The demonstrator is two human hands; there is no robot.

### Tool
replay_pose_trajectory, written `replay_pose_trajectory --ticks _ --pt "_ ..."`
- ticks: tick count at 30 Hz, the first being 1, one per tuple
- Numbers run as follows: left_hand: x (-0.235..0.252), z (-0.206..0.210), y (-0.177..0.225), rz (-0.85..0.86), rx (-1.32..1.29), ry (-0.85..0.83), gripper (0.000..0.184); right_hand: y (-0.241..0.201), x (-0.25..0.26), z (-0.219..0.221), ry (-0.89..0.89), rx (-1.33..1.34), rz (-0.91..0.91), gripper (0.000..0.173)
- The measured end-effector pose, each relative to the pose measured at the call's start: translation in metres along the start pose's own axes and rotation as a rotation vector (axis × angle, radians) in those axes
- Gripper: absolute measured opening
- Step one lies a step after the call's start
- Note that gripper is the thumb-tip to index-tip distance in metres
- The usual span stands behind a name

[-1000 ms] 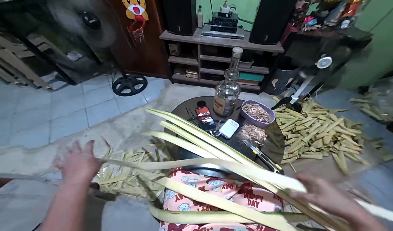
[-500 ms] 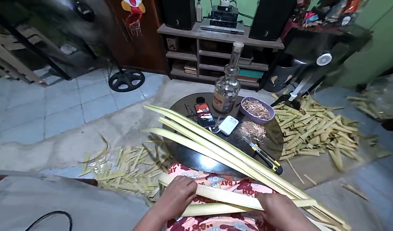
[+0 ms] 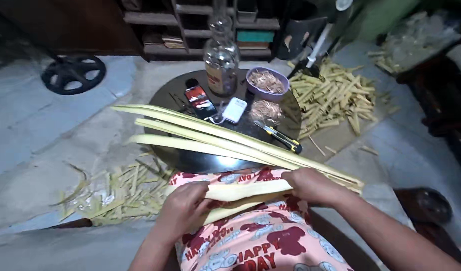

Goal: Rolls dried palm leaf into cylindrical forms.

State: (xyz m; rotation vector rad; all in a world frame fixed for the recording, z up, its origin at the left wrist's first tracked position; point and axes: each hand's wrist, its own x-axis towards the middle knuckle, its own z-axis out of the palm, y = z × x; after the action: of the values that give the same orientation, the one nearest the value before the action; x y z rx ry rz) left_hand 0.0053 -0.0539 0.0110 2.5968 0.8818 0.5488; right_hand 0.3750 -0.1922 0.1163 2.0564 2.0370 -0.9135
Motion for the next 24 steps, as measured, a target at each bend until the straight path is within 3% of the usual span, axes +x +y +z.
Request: replay_pose_trajectory --ticks 5,10,15,17,20,22,24 --pt "0.011 0.016 0.011 0.0 0.077 -0.006 0.024 -0.009 -0.019 -0.053 0.095 -0.167 0.05 0.019" --pt "0.012 0.034 -0.009 -0.068 0.12 -0.231 0.017 0.022 0.045 -0.008 0.038 -0.133 -0.018 0.049" --pt "0.025 0.014 0.001 -0.06 -0.03 -0.18 0.03 0.005 0.043 -0.011 0.173 -0.091 -0.144 0.062" --pt "0.034 0.001 0.004 -0.024 -0.072 -0.151 0.02 -0.01 0.035 -0.026 0.19 -0.063 -0.224 0.064" --pt "0.025 -0.044 -0.022 -0.066 0.013 -0.014 0.011 -0.007 0.008 -0.058 0.267 0.046 -0.266 0.049" --pt "0.004 -0.084 -0.042 -0.218 0.296 0.06 0.009 0.014 -0.003 -0.067 0.352 0.055 -0.259 0.036" --pt "0.003 -0.103 -0.034 -0.358 0.448 0.029 0.012 0.019 0.0 -0.065 0.36 -0.015 -0.203 0.028"
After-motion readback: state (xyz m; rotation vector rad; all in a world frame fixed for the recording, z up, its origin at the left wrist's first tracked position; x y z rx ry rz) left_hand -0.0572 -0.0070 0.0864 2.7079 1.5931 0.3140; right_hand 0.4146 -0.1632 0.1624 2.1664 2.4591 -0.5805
